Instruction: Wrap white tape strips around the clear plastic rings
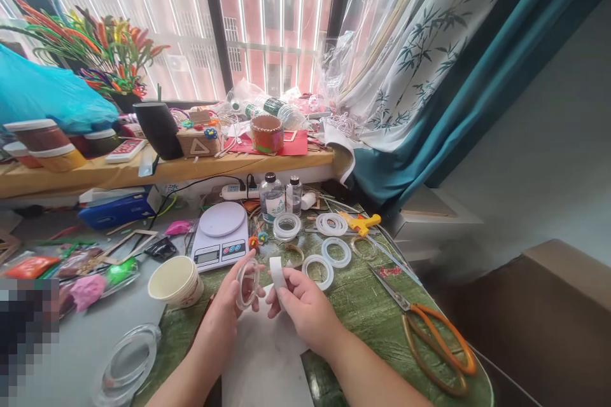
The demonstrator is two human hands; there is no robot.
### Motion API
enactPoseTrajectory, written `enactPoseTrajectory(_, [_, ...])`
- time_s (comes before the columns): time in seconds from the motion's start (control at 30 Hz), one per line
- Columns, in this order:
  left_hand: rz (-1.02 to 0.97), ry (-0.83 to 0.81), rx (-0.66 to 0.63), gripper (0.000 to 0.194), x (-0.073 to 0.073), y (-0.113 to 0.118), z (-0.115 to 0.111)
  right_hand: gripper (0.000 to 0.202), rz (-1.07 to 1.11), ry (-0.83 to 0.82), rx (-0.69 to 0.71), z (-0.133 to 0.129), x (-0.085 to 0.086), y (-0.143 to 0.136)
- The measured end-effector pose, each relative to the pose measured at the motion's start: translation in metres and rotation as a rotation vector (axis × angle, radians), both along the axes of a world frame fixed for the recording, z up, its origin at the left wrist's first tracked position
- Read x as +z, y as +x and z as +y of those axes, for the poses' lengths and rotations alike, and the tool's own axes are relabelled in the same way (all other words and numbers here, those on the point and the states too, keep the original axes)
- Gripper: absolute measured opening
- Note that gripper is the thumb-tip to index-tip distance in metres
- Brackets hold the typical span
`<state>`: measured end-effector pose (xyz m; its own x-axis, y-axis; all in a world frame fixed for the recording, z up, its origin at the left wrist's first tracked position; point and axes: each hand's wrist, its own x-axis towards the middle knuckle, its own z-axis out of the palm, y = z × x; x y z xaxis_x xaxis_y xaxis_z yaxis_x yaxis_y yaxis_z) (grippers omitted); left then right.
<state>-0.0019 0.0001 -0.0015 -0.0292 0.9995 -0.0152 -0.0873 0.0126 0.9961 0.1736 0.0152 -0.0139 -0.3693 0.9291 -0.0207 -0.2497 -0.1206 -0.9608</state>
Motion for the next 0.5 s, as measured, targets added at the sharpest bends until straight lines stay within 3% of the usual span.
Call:
enactPoseTrajectory(0.1, [-0.38,-0.172,-0.049,0.062,0.013,0.005,0.001,0.034,0.017,-0.018,-0.071,0.0,-0.003,-0.002])
enactPoseTrajectory(0.23, [-0.484,-0.284,0.002,0.063,0.019,0.006,0.005,0.043,0.001,-0.035,-0.14,0.001,-0.004,-0.003])
enactPoseTrajectory(0.37, [-0.296,-0.202,0.044,0.058,0.01,0.002,0.007,0.051,0.018,-0.087,-0.104,-0.001,0.0,-0.002])
enactPoseTrajectory(0.5, [0.279,0.078,0.039,0.044,0.001,0.0,0.0,0.049,0.034,-0.15,0.057,-0.005,0.004,-0.001])
